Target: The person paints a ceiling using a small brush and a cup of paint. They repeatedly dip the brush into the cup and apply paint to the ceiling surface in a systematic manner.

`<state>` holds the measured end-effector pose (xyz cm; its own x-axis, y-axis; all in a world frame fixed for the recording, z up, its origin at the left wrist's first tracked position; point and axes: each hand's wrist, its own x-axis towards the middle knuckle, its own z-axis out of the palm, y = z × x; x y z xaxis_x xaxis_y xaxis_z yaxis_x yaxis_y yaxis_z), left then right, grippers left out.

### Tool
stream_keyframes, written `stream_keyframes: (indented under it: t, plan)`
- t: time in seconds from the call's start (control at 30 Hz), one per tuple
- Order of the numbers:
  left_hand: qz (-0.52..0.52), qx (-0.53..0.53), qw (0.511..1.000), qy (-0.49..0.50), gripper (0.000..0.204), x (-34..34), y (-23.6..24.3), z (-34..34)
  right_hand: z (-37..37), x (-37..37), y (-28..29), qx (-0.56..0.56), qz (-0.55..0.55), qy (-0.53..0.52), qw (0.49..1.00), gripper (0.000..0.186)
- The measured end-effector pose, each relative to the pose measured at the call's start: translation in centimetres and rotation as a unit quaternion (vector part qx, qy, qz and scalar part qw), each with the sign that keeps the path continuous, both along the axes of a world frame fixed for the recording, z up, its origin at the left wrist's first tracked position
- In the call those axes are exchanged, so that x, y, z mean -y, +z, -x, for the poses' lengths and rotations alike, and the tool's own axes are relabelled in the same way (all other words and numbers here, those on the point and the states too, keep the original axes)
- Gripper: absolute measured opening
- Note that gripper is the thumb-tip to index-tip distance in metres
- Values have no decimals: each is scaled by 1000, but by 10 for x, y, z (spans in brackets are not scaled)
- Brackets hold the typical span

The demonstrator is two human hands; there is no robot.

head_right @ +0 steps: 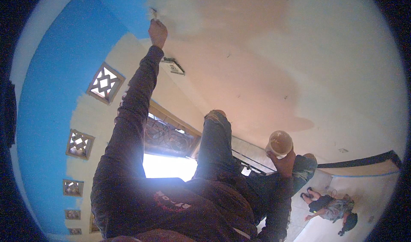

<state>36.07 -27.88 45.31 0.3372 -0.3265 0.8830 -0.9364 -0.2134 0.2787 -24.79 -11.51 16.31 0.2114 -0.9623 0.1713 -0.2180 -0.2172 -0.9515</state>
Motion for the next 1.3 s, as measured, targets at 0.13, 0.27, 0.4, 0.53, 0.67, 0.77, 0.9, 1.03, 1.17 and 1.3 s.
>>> stream_keyframes:
  t: [0.13,0.27,0.4,0.53,0.67,0.77,0.9,1.03,1.17,1.3]
  plan:
    - [-12,-15,998,-53,30,-8,-6,43,0,-1,0,-11,-3,-2,1000,77]
    - [-20,23,995,-96,31,-25,-8,65,-4,-1,0,-11,-7,5,1000,77]
    - [-29,12,992,-124,31,-53,-13,84,0,-1,-9,-2,-15,7,1000,76]
    - [35,-137,968,-206,33,-82,-22,28,-4,-4,-2,2,-15,9,1000,74]
    - [43,-273,908,-314,33,-81,-3,-15,-3,-7,5,-12,-11,-1,1000,74]
    - [19,-306,894,-326,32,-67,13,-46,-3,-4,1,2,-32,19,999,75]
    - [-13,-316,902,-294,34,-55,29,-84,-5,-5,-2,0,-21,11,1000,75]
    - [-42,-275,931,-237,33,-50,38,-113,-3,-6,1,-22,-15,3,1000,74]
    - [-8,-99,986,-133,34,-60,37,-159,-3,-6,-9,-11,-22,11,1000,74]
    - [-36,-9,996,75,33,-77,27,-179,-3,-6,-3,5,-20,18,1000,73]
